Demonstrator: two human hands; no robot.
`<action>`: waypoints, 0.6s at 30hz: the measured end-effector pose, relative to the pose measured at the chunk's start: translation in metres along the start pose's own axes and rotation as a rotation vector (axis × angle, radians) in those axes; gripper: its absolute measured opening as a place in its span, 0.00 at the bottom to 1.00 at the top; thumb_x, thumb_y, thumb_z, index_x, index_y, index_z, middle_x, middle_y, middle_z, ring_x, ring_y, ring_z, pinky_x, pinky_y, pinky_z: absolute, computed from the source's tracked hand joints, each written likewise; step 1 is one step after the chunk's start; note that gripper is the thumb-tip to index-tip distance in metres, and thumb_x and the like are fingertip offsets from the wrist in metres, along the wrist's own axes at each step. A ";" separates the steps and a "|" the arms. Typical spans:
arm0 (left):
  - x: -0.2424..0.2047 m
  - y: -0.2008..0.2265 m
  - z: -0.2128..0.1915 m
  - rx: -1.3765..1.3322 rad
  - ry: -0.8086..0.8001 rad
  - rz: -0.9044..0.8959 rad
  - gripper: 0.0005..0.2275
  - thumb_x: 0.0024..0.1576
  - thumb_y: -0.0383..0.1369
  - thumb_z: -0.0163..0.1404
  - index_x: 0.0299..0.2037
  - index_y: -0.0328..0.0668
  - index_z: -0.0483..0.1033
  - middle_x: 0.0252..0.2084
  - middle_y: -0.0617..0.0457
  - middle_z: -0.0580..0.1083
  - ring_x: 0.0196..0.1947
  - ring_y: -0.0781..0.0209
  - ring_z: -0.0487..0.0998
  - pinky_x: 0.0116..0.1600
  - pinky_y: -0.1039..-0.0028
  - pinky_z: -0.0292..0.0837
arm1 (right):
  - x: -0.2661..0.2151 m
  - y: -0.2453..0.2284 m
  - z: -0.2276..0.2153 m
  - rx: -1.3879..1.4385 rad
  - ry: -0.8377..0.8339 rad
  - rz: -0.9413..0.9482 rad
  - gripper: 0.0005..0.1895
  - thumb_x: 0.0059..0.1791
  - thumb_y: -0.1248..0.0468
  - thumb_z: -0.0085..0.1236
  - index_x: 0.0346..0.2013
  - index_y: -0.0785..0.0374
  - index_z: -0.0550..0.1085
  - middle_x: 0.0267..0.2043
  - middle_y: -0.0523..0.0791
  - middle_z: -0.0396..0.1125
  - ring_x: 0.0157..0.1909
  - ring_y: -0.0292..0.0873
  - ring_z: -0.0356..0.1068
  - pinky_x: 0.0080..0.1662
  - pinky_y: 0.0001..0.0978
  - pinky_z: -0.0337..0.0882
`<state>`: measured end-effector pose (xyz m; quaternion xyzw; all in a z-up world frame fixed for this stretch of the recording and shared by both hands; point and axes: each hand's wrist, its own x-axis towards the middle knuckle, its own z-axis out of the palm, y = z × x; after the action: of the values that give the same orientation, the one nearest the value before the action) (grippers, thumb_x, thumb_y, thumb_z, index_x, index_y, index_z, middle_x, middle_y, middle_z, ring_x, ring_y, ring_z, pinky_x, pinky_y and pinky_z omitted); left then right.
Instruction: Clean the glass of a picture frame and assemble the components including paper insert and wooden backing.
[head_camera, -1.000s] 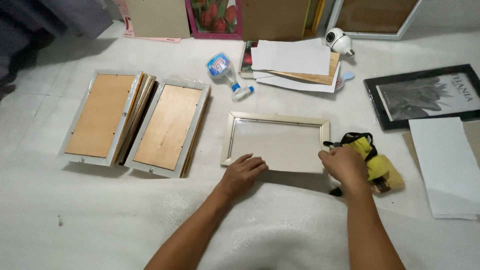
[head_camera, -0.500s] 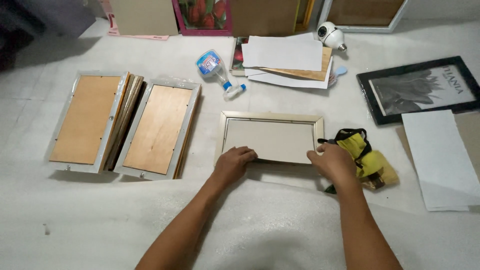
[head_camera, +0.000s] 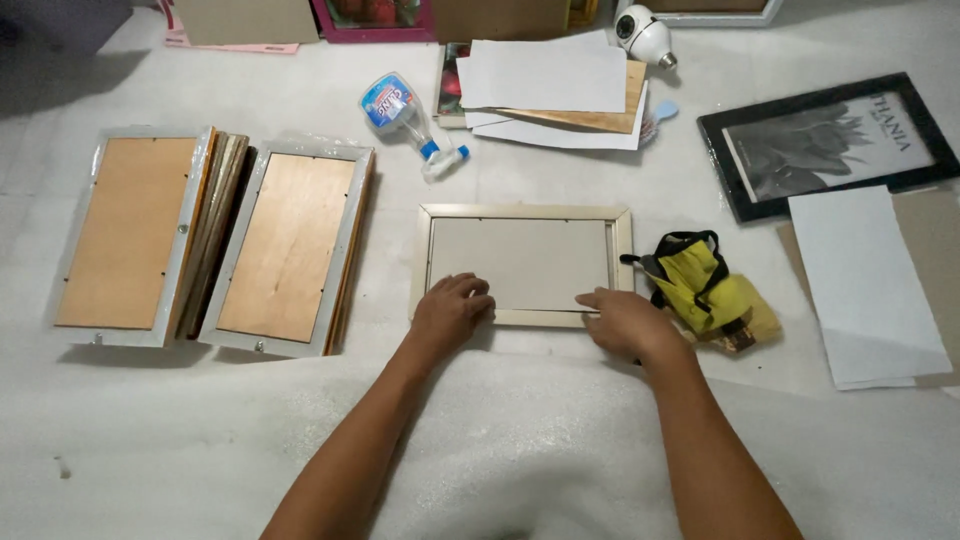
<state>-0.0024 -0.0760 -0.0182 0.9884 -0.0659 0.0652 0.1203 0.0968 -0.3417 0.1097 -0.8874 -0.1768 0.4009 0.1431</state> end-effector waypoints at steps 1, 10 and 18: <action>0.000 0.001 -0.003 0.001 -0.001 -0.003 0.05 0.57 0.38 0.57 0.42 0.63 0.82 0.51 0.62 0.77 0.61 0.56 0.73 0.63 0.57 0.70 | -0.006 -0.007 -0.002 -0.001 -0.002 -0.002 0.31 0.49 0.64 0.44 0.69 0.59 0.67 0.74 0.58 0.56 0.74 0.65 0.55 0.69 0.59 0.60; 0.000 0.002 -0.044 -0.158 -0.167 -0.697 0.48 0.54 0.54 0.56 0.76 0.43 0.39 0.75 0.28 0.40 0.76 0.27 0.35 0.72 0.33 0.33 | 0.038 0.023 0.041 -0.219 -0.119 0.046 0.41 0.47 0.65 0.40 0.77 0.50 0.53 0.81 0.48 0.43 0.79 0.59 0.45 0.70 0.66 0.53; -0.002 -0.007 -0.044 -0.403 -0.296 -0.888 0.50 0.56 0.60 0.50 0.76 0.38 0.34 0.77 0.32 0.29 0.76 0.33 0.22 0.73 0.38 0.16 | 0.054 0.032 0.052 -0.306 -0.178 0.041 0.44 0.47 0.65 0.37 0.79 0.49 0.44 0.82 0.50 0.36 0.80 0.62 0.39 0.68 0.74 0.48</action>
<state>-0.0083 -0.0585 0.0225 0.8769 0.3330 -0.1468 0.3141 0.0971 -0.3414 0.0285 -0.8634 -0.2295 0.4490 -0.0182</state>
